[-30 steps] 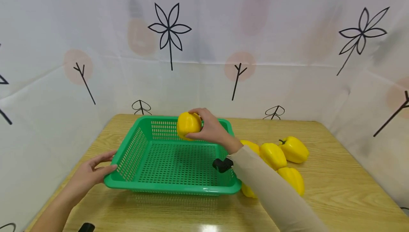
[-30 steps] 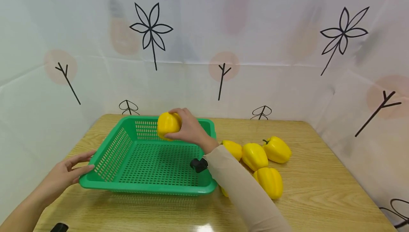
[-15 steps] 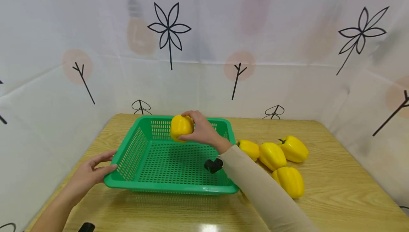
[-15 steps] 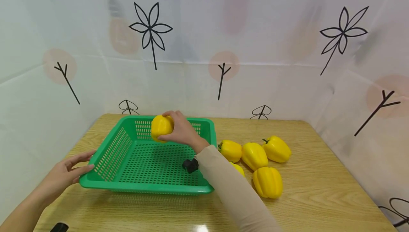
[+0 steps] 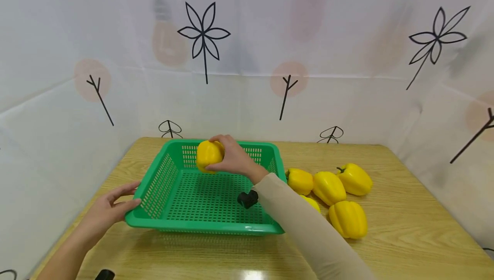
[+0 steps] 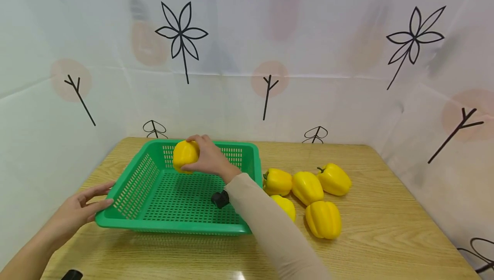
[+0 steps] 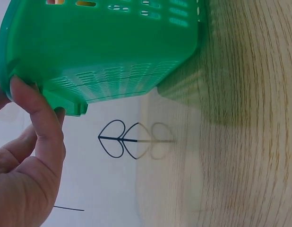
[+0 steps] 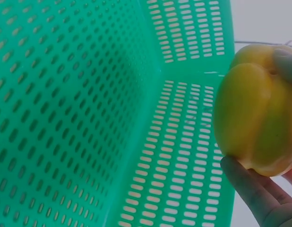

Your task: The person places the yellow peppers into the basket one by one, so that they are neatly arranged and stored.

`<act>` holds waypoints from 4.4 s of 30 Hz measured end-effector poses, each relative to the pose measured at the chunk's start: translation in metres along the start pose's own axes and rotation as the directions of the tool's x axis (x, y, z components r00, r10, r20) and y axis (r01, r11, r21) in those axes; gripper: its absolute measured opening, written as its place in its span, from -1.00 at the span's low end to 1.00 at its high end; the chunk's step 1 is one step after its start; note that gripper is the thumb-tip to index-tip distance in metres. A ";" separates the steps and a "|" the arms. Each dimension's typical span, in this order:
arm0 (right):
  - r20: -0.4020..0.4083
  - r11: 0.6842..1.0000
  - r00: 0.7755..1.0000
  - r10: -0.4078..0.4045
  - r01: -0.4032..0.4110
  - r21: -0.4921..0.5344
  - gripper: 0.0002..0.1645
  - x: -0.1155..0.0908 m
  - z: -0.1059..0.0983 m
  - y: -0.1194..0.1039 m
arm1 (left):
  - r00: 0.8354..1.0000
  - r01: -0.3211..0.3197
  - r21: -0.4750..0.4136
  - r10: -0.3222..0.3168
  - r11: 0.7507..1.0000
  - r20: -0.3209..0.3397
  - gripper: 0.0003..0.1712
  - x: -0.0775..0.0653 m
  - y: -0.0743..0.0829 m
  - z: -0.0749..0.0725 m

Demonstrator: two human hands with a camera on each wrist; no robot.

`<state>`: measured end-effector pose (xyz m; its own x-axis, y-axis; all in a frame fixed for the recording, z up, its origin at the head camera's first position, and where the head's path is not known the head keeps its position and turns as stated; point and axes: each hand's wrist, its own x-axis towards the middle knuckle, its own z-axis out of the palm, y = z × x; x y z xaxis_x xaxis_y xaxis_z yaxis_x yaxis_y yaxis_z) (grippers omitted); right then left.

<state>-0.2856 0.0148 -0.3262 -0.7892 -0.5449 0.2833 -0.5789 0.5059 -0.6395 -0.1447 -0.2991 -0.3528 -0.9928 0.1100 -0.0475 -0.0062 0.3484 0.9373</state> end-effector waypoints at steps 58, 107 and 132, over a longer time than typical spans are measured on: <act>0.242 0.994 0.965 0.099 -0.084 -0.070 -0.16 0.031 0.068 -0.002 | 1.000 0.006 -0.058 -0.007 0.998 -0.018 -0.32 -0.008 -0.004 0.008; -0.004 0.857 1.000 -0.017 0.017 0.516 -0.45 -0.027 -0.025 -0.050 | 0.997 0.075 -0.015 -0.075 0.997 0.005 -0.25 -0.007 -0.001 0.007; -0.149 0.833 0.978 -0.143 0.200 0.515 -0.53 -0.082 -0.057 -0.048 | 0.998 0.058 0.018 -0.058 0.998 -0.008 -0.29 -0.009 -0.004 0.007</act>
<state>-0.2047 0.0739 -0.2781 -0.7201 -0.5058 0.4751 -0.5347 -0.0319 -0.8444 -0.1352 -0.2947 -0.3592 -0.9917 0.0818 -0.0991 -0.0620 0.3710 0.9266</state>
